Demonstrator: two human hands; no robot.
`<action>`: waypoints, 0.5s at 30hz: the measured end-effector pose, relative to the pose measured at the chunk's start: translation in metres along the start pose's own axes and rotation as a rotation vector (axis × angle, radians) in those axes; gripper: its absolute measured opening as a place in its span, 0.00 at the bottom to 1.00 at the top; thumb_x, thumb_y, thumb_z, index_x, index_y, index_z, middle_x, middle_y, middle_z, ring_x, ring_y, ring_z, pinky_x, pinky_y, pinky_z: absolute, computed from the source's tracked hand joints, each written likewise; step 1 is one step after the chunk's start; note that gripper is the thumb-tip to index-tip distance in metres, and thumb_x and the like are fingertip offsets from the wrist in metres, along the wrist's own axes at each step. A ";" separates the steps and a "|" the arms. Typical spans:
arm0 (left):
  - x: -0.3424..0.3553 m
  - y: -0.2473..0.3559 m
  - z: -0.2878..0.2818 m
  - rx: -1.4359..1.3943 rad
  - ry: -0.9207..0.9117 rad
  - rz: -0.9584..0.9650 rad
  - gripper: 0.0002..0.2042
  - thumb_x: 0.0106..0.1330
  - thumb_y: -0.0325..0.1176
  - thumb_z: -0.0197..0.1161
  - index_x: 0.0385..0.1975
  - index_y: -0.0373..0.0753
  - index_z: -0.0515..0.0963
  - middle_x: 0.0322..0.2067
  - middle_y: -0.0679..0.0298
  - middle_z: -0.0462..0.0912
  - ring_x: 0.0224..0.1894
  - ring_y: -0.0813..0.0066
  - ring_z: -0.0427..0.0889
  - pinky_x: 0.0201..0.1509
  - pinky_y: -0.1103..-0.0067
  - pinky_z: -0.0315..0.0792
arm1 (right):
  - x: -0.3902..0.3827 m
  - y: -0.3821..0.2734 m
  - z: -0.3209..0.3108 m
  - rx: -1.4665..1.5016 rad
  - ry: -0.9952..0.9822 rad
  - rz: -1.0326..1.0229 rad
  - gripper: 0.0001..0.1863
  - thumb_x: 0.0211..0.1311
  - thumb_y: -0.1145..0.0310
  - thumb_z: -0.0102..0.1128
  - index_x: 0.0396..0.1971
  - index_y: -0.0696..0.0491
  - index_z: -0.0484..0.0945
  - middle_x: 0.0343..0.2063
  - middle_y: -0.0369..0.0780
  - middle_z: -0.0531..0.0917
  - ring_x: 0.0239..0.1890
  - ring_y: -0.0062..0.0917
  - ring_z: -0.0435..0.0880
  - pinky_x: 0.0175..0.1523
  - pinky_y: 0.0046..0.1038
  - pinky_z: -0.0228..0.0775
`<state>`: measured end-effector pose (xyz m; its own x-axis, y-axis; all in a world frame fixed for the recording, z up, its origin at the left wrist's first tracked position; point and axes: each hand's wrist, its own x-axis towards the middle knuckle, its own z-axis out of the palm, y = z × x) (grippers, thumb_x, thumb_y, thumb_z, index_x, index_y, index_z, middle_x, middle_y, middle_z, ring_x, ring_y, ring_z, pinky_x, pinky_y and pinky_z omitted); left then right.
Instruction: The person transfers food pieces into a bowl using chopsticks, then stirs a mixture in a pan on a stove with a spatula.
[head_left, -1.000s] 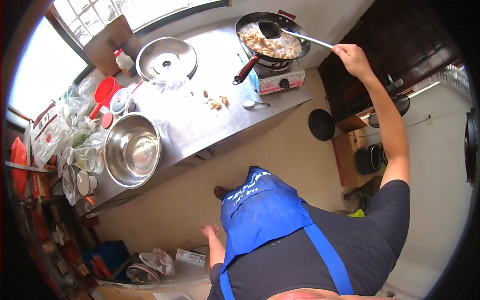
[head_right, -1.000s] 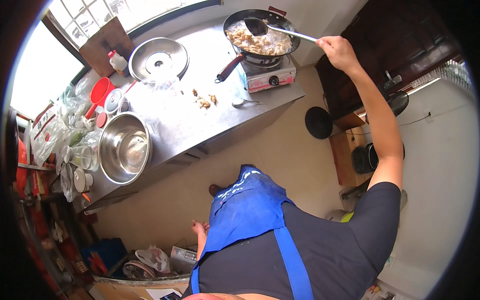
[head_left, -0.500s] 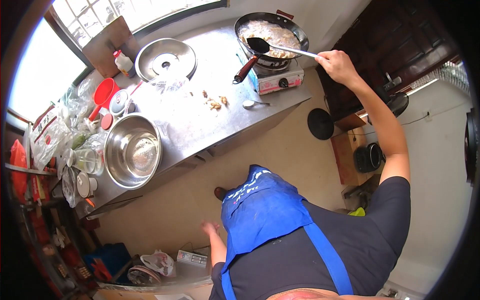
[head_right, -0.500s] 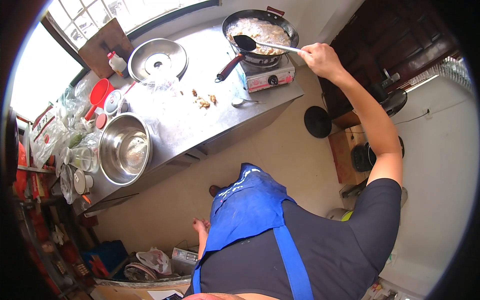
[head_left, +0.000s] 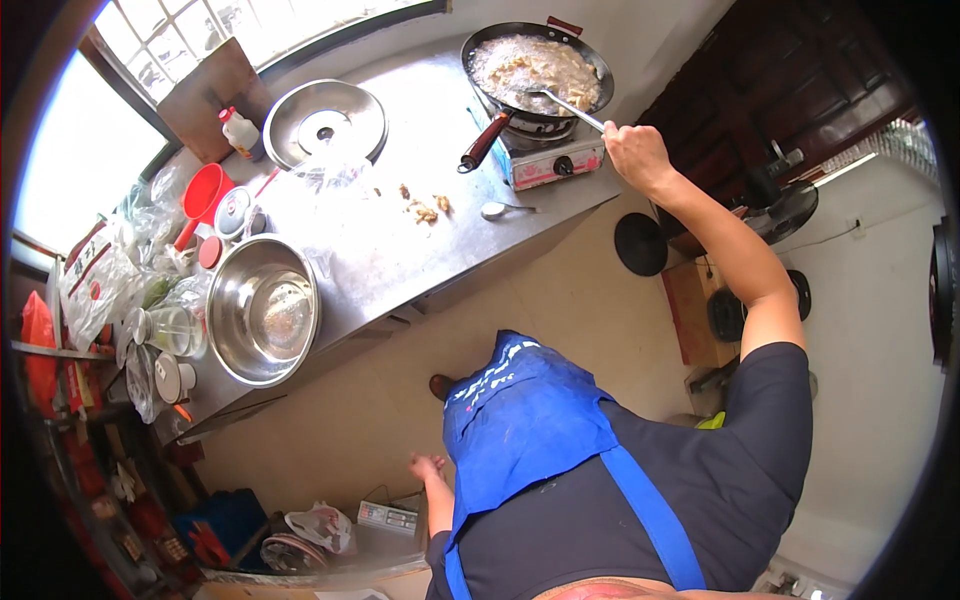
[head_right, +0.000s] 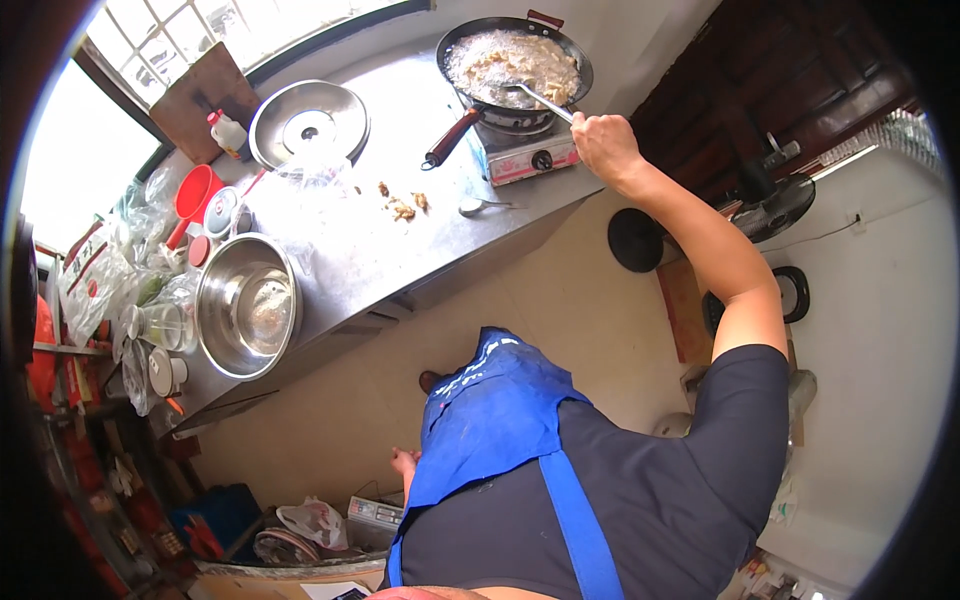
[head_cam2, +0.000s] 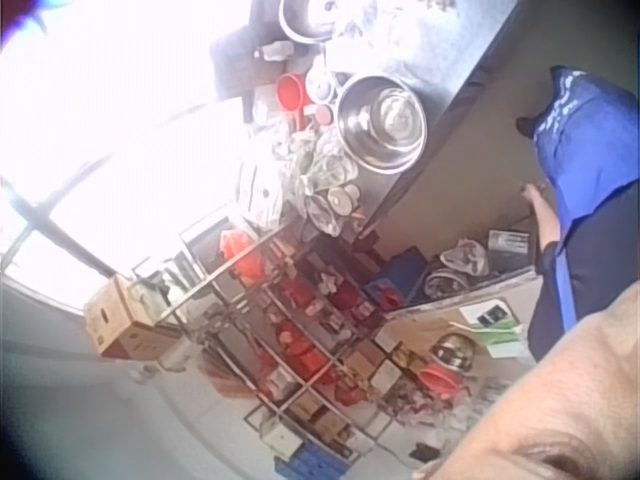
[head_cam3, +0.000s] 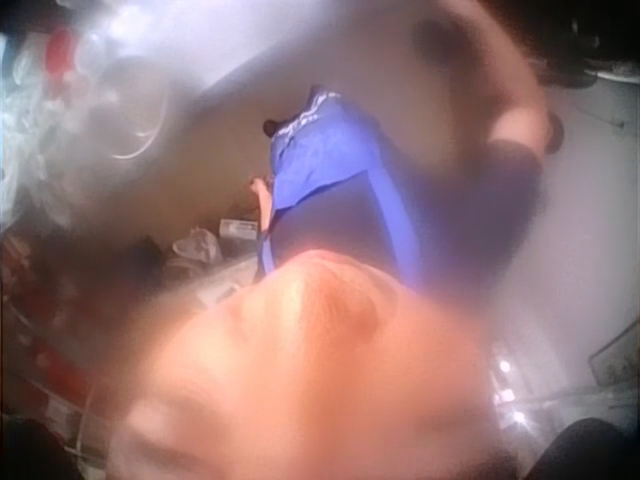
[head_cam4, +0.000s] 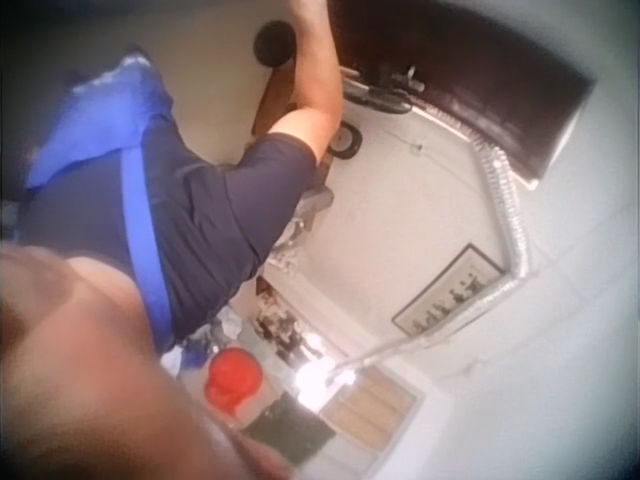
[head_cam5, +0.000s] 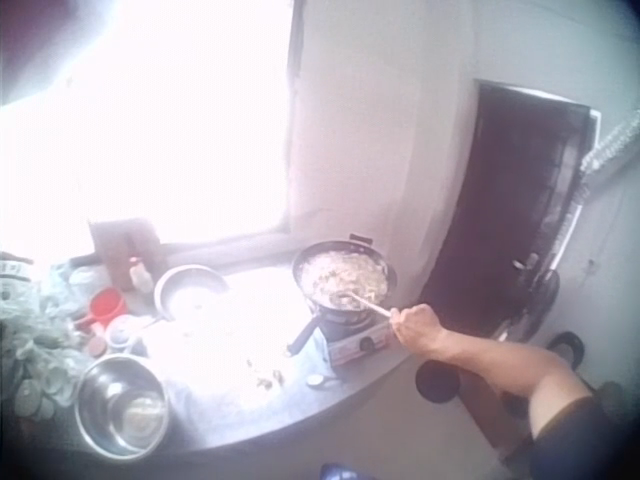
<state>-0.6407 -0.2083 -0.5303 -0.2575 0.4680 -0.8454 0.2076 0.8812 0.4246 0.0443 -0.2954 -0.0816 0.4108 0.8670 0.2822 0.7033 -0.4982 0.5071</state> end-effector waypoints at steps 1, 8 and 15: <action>0.001 0.001 0.000 0.006 0.002 0.001 0.23 0.75 0.48 0.43 0.54 0.32 0.63 0.34 0.49 0.77 0.19 0.66 0.78 0.15 0.76 0.74 | 0.001 0.000 0.004 -0.025 0.003 0.005 0.10 0.66 0.64 0.53 0.30 0.55 0.75 0.14 0.42 0.80 0.17 0.35 0.82 0.24 0.33 0.73; 0.002 0.005 0.008 -0.059 0.000 0.026 0.23 0.75 0.48 0.43 0.53 0.31 0.65 0.33 0.50 0.77 0.18 0.66 0.77 0.14 0.76 0.73 | 0.016 0.009 0.030 0.114 -0.052 0.180 0.12 0.66 0.66 0.47 0.32 0.56 0.78 0.20 0.45 0.83 0.23 0.40 0.85 0.30 0.36 0.78; -0.018 0.000 0.006 -0.046 0.051 0.066 0.23 0.75 0.48 0.44 0.54 0.31 0.64 0.35 0.50 0.76 0.18 0.66 0.77 0.14 0.77 0.72 | 0.043 0.034 0.029 0.401 -0.032 0.447 0.17 0.65 0.57 0.52 0.29 0.56 0.82 0.26 0.52 0.83 0.33 0.49 0.83 0.41 0.46 0.75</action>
<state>-0.6301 -0.2168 -0.5170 -0.2929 0.5266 -0.7981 0.1828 0.8501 0.4938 0.1033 -0.2752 -0.0758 0.7300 0.5747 0.3699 0.6196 -0.7849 -0.0034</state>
